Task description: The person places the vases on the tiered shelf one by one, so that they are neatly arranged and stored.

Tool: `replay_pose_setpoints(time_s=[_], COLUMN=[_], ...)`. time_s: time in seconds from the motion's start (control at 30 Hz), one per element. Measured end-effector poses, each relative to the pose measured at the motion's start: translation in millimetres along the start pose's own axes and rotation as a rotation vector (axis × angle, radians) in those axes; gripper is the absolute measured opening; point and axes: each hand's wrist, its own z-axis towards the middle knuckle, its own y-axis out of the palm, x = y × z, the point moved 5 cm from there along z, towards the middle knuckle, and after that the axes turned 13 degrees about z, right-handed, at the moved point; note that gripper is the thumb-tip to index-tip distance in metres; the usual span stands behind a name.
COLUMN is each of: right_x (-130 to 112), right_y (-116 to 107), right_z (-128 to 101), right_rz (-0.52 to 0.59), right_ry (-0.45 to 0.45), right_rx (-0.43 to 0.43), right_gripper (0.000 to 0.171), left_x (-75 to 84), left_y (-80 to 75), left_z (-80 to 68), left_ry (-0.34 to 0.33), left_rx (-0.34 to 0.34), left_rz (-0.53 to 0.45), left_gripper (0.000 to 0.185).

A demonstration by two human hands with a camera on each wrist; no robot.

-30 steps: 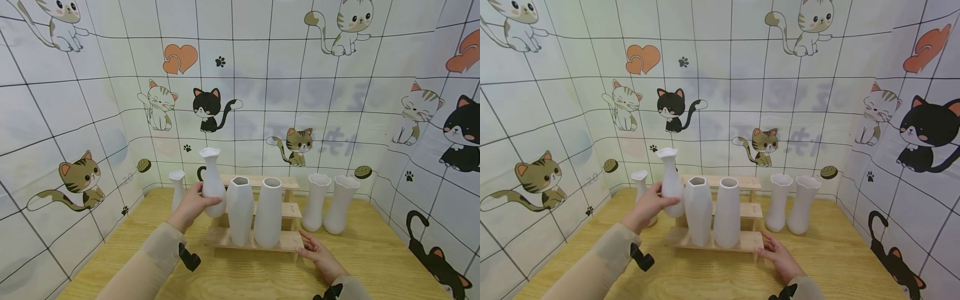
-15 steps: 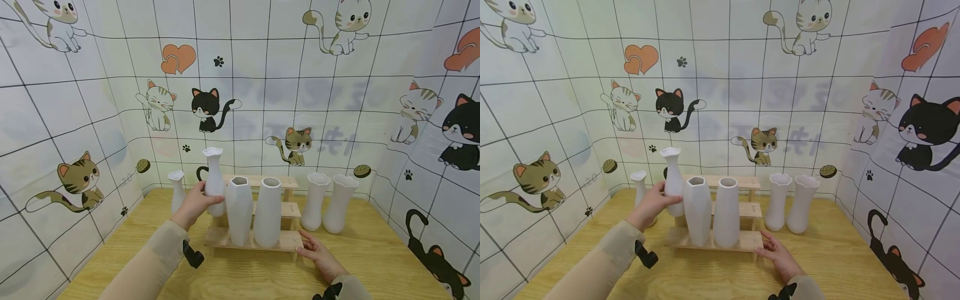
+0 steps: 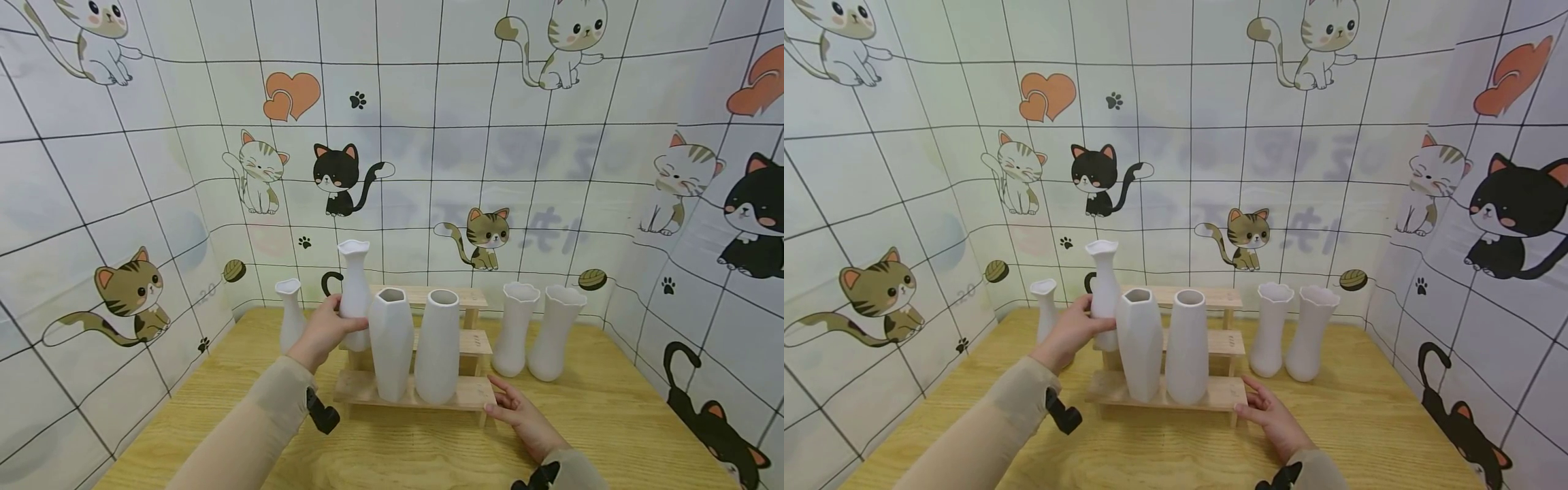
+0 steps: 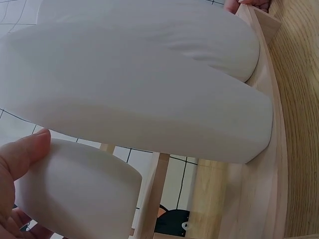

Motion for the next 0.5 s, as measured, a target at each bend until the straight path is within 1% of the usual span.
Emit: replay_pose_setpoints(time_s=[0.13, 0.37, 0.5], right_x=[0.0, 0.2, 0.1], right_y=[-0.6, -1.4, -1.6], right_z=[0.2, 0.7, 0.5], right_rz=[-0.001, 0.003, 0.000], right_ry=[0.001, 0.009, 0.011], right_rx=[0.006, 0.011, 0.017], right_gripper=[0.068, 0.069, 0.070], left_x=[-0.3, -2.0, -2.3], left_y=[2.0, 6.1, 8.2], left_z=[2.8, 7.7, 10.1], left_ry=[-0.005, -0.015, -0.015], left_rx=[0.007, -0.001, 0.012], left_rz=[0.006, -0.007, -0.001], left_gripper=[0.067, 0.072, 0.069])
